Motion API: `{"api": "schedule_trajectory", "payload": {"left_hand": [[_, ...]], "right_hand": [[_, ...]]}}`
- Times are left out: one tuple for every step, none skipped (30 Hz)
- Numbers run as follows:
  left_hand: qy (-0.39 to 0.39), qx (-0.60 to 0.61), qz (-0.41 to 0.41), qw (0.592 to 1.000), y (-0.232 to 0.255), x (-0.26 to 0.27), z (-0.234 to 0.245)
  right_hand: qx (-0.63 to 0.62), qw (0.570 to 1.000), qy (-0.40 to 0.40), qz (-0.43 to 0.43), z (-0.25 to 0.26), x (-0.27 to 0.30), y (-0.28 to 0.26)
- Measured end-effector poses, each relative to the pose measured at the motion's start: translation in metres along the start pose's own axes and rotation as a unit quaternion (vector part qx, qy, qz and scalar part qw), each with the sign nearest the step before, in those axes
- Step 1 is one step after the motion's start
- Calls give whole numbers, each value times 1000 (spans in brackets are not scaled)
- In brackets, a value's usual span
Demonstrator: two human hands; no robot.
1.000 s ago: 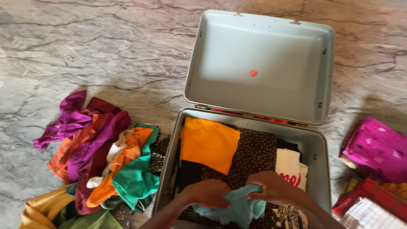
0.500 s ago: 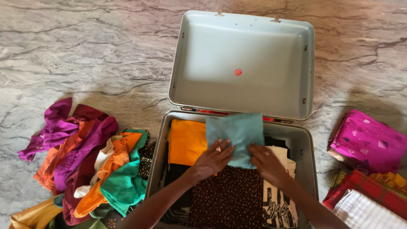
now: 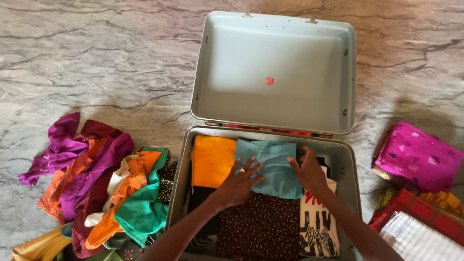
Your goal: The person folds a yellow blouse and places it into a metal suitcase. They then remove several folded garments from the suitcase, place them on the floor, and subsequently pack a blue cloth and an orange cloth into the suitcase.
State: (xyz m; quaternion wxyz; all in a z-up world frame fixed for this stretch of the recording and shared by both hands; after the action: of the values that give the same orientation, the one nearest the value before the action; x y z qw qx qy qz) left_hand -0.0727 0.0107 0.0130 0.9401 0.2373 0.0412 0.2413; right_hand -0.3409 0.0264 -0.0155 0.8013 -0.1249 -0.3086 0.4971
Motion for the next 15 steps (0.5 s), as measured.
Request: {"api": "schedule_trajectory", "payload": {"left_hand": [[-25, -1, 7, 1000, -2, -1, -1], [-49, -1, 15, 999, -4, -1, -5], [-74, 1, 26, 997, -4, 2, -11], [-76, -2, 23, 997, -4, 4, -16], [-80, -5, 21, 997, -5, 5, -19], [-83, -7, 19, 996, -6, 6, -22], [-95, 2, 22, 995, -7, 7, -25], [-107, 11, 24, 994, -10, 7, -28], [-118, 18, 24, 993, -13, 3, -29], [-82, 40, 18, 996, -11, -1, -27], [-43, 58, 13, 997, -10, -6, -24], [-5, 76, 8, 997, -10, -12, -21], [30, 65, 14, 997, -10, -18, -21], [66, 53, 20, 996, -13, -28, -20], [100, 42, 25, 994, -13, -35, -21]], "right_hand": [[2, 1000, -26, 4, -10, -6, 1], [4, 999, -52, 8, -25, -12, 2], [9, 997, -81, 13, -39, -13, 8], [-5, 995, -99, -7, -49, -12, 19], [-20, 993, -118, -26, -58, -10, 31], [-34, 989, -136, -46, -64, -13, 40], [-17, 989, -142, -43, -65, -14, 49], [-1, 988, -148, -39, -63, -15, 56], [15, 988, -149, -37, -59, -17, 58], [57, 995, -77, 3, -48, -13, 52], [98, 994, -2, 47, -35, -6, 42], [139, 984, 72, 91, -23, 2, 27], [155, 977, 95, 115, -19, 9, 14], [172, 968, 118, 140, -17, 12, -2], [187, 958, 141, 163, -19, 15, -17]]}}
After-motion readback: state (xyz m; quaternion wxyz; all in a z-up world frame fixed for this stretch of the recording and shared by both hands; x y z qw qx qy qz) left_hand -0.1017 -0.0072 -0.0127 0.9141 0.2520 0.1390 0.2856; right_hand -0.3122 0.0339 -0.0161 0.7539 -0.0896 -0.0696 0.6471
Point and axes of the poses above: each hand's wrist, its own x-axis away from the middle knuckle, its own z-axis out of the back of the hand, y = z × x, the point moved 5 cm from there along -x, towards the middle knuckle, and after that the axes turned 4 degrees about x, right-handed, at the moved point
